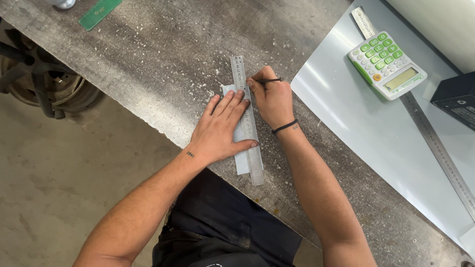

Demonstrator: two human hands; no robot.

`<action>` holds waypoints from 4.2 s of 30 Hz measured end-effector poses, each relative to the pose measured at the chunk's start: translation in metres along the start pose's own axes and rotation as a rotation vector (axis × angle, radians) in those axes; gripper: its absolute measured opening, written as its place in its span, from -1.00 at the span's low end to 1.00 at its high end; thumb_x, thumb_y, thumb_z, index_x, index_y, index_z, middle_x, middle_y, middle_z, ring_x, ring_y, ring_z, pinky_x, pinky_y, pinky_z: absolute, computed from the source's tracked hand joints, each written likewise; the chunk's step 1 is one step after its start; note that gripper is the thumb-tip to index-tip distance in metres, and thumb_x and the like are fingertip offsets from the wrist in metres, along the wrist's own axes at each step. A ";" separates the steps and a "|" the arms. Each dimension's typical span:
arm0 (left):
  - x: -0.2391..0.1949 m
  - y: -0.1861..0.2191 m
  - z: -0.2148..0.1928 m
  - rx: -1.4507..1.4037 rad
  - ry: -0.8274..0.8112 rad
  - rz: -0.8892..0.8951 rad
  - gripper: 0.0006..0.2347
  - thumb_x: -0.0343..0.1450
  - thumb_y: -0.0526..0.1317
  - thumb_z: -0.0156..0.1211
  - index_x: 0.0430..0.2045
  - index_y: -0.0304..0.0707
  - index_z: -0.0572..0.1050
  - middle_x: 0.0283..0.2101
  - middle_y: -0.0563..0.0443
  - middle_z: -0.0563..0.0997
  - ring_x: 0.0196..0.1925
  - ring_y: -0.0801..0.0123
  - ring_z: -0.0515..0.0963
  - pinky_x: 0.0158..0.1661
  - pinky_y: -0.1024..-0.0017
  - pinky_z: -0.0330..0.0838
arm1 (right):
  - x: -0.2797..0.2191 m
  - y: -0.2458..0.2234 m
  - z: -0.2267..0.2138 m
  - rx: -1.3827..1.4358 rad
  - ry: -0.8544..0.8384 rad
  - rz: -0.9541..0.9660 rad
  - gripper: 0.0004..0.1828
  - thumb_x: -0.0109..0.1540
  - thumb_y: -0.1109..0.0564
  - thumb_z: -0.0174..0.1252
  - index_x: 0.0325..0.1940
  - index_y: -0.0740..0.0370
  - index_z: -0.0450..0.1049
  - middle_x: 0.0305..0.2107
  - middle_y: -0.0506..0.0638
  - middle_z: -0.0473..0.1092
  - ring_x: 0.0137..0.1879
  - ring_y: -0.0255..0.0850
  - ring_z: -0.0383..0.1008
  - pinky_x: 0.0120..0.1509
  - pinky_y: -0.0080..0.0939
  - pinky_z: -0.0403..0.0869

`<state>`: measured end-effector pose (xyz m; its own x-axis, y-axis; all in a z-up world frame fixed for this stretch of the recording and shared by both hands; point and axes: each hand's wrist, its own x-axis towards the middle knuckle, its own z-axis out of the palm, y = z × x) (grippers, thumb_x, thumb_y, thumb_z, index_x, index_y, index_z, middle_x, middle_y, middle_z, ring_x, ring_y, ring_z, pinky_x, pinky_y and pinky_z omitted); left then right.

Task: Measuring, marking, and cutting insulation strips and placing them inside a motor stator

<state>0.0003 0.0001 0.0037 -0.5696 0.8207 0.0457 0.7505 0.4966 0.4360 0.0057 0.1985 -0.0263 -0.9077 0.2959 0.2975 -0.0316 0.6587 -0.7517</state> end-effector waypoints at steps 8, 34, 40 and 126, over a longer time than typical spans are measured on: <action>0.001 -0.001 0.001 0.000 -0.003 0.000 -0.12 0.34 0.44 0.06 0.37 -0.33 0.24 0.49 -0.30 0.20 0.57 0.01 0.07 0.46 -0.03 -0.28 | 0.000 -0.002 0.000 -0.001 0.003 0.007 -0.88 0.34 -0.01 0.25 -0.20 -0.01 0.48 -0.45 -0.11 0.58 -0.27 0.01 0.62 -0.16 -0.09 0.52; -0.002 -0.005 0.010 0.065 0.011 0.034 -0.10 0.30 0.37 0.17 0.42 -0.31 0.16 0.53 -0.22 0.14 0.57 0.03 0.07 0.47 -0.04 -0.23 | -0.087 -0.036 -0.039 0.037 -0.050 0.072 -0.86 0.29 0.15 0.33 -0.24 0.13 0.47 -0.27 0.01 0.63 -0.10 0.03 0.65 -0.07 -0.11 0.57; -0.002 -0.005 0.008 0.074 -0.051 0.007 -0.11 0.35 0.38 0.10 0.44 -0.32 0.12 0.54 -0.24 0.09 0.59 0.03 0.01 0.48 -0.04 -0.29 | -0.124 -0.047 -0.051 0.062 -0.066 0.055 -0.90 0.25 0.22 0.34 -0.28 0.18 0.51 -0.28 0.06 0.64 -0.12 0.04 0.66 -0.13 -0.12 0.58; -0.050 -0.014 0.003 0.165 0.255 0.208 -0.39 0.38 0.31 0.11 0.15 -0.15 0.48 0.21 -0.02 0.51 0.11 0.15 0.49 0.06 0.19 0.28 | -0.189 -0.099 -0.052 -0.421 -0.212 -0.405 -0.65 0.31 -0.22 0.18 0.01 0.01 0.52 -0.06 -0.16 0.57 0.19 0.00 0.47 0.06 -0.02 0.43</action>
<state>0.0191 -0.0472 -0.0078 -0.4489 0.8223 0.3497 0.8911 0.3826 0.2441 0.2018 0.1136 0.0224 -0.9229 -0.1506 0.3545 -0.2629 0.9189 -0.2942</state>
